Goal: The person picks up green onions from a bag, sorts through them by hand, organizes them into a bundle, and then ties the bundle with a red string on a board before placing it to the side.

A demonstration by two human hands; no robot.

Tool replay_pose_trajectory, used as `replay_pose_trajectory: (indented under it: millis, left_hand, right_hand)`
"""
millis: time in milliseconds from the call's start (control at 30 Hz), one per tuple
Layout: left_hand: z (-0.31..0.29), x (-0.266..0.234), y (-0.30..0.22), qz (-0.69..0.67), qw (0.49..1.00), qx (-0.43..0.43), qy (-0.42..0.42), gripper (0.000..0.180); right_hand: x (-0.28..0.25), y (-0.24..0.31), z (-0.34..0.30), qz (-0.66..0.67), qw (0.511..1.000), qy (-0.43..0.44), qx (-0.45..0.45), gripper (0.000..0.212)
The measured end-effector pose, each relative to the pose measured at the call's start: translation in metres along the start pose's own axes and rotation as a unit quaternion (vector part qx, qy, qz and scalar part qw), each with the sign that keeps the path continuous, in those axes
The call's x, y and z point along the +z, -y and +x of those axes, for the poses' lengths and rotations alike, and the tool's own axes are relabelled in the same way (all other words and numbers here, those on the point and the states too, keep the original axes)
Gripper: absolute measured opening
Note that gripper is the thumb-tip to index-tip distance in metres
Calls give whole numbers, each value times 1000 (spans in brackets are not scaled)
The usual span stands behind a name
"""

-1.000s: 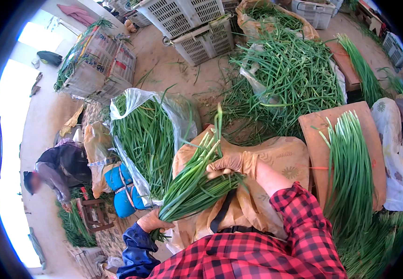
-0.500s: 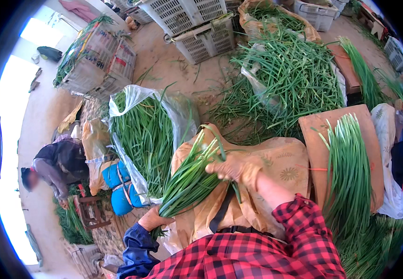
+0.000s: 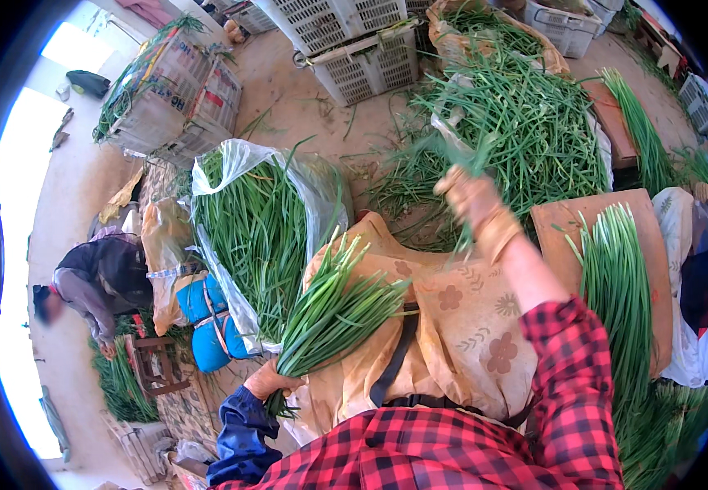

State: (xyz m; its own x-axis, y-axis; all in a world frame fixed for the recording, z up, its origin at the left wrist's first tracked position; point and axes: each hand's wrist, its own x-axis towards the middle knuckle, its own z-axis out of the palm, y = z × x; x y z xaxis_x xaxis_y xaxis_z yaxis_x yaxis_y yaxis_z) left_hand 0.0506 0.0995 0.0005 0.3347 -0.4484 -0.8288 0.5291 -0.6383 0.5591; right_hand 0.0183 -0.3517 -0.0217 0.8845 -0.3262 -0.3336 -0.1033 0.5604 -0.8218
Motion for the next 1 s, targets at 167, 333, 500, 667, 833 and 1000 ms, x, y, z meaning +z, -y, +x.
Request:
replay_pose_trajectory:
  millis: [167, 333, 500, 667, 833, 1000]
  left_hand:
    - [5, -1, 7, -10, 1000, 2, 1, 20]
    - [9, 2, 7, -10, 1000, 8, -8, 20]
    - [14, -1, 18, -67, 998, -8, 1, 23]
    - [24, -4, 38, -150, 987, -14, 48, 26]
    - [19, -3, 49, -252, 966, -4, 58, 30]
    - [27, 6, 29, -182, 979, 26, 90, 16]
  right_hand:
    - [2, -11, -3, -300, 947, 91, 67, 18]
    - [84, -48, -55, -461, 825, 174, 276, 19]
    - [61, -113, -33, -37, 979, 1, 198, 24]
    - [23, -52, -13, 114, 989, -77, 50, 36]
    - [54, -94, -53, -286, 940, 162, -91, 13]
    - [30, -196, -45, -370, 872, 213, -240, 25]
